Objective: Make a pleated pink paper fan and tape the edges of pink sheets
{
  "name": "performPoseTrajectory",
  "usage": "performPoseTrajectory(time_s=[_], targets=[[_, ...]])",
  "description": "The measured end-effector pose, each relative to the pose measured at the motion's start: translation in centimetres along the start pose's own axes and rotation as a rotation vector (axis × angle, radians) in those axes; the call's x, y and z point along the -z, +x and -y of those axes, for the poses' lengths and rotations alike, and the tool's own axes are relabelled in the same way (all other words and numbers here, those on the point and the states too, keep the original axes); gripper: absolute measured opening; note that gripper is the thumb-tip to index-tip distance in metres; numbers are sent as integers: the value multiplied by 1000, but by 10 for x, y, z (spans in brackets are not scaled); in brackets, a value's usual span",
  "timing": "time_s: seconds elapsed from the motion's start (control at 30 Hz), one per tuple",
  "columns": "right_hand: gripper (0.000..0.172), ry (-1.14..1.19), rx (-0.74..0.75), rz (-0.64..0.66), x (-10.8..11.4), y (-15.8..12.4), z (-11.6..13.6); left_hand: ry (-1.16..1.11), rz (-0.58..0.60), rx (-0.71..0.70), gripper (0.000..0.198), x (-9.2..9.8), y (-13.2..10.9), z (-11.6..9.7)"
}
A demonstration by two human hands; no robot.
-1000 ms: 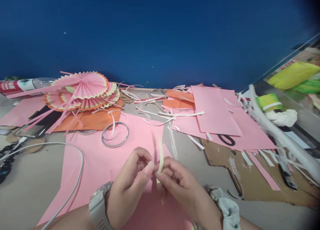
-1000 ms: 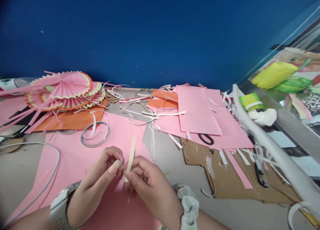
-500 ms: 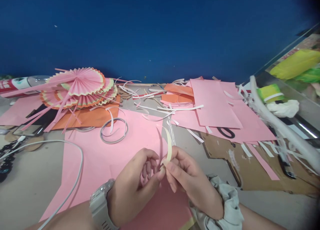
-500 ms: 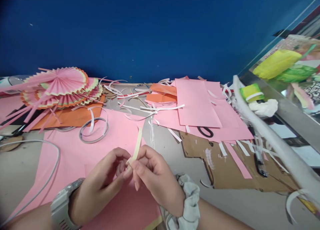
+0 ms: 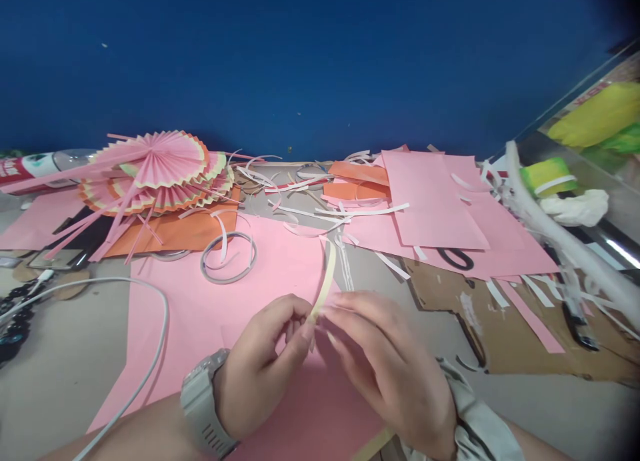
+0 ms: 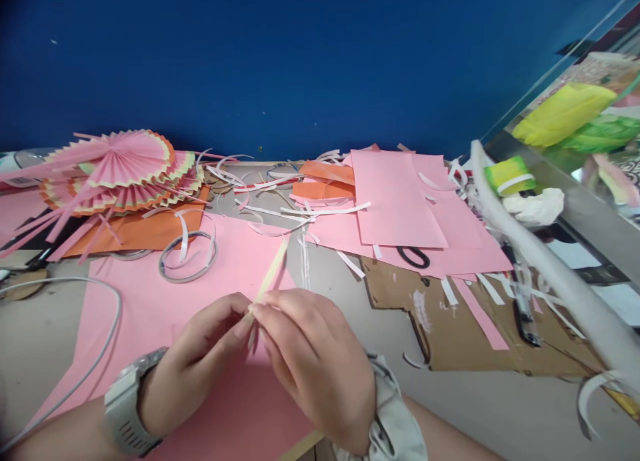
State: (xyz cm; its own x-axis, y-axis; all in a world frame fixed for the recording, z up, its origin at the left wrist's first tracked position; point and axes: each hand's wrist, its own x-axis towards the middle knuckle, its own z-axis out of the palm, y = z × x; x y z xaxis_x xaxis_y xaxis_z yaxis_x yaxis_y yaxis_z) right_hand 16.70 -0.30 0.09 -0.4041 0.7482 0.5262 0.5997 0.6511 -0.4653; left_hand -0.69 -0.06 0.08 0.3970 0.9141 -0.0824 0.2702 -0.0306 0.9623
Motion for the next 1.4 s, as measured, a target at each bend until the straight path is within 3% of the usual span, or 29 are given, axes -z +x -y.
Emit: performPoseTrajectory(time_s=[0.13,0.33,0.57,0.93,1.13,1.4], targets=[[35,-92,37,128,-2,4,-6,-41,-15,-12,16,0,1,1],[42,-49,18,197,-2,3,-9,-53,-36,-19,12,-2,3,0],[37,-95,43,167,-3,4,-8,-19,-84,15,19,0,6,2],[31,-223,73,175,-4,2,-4,-77,-47,74,21,0,6,2],[29,-409,95,162,-7,-2,0,51,-28,87,23,1,7,5],[27,-472,101,158,-9,-1,1,128,-9,62,26,1,7,3]])
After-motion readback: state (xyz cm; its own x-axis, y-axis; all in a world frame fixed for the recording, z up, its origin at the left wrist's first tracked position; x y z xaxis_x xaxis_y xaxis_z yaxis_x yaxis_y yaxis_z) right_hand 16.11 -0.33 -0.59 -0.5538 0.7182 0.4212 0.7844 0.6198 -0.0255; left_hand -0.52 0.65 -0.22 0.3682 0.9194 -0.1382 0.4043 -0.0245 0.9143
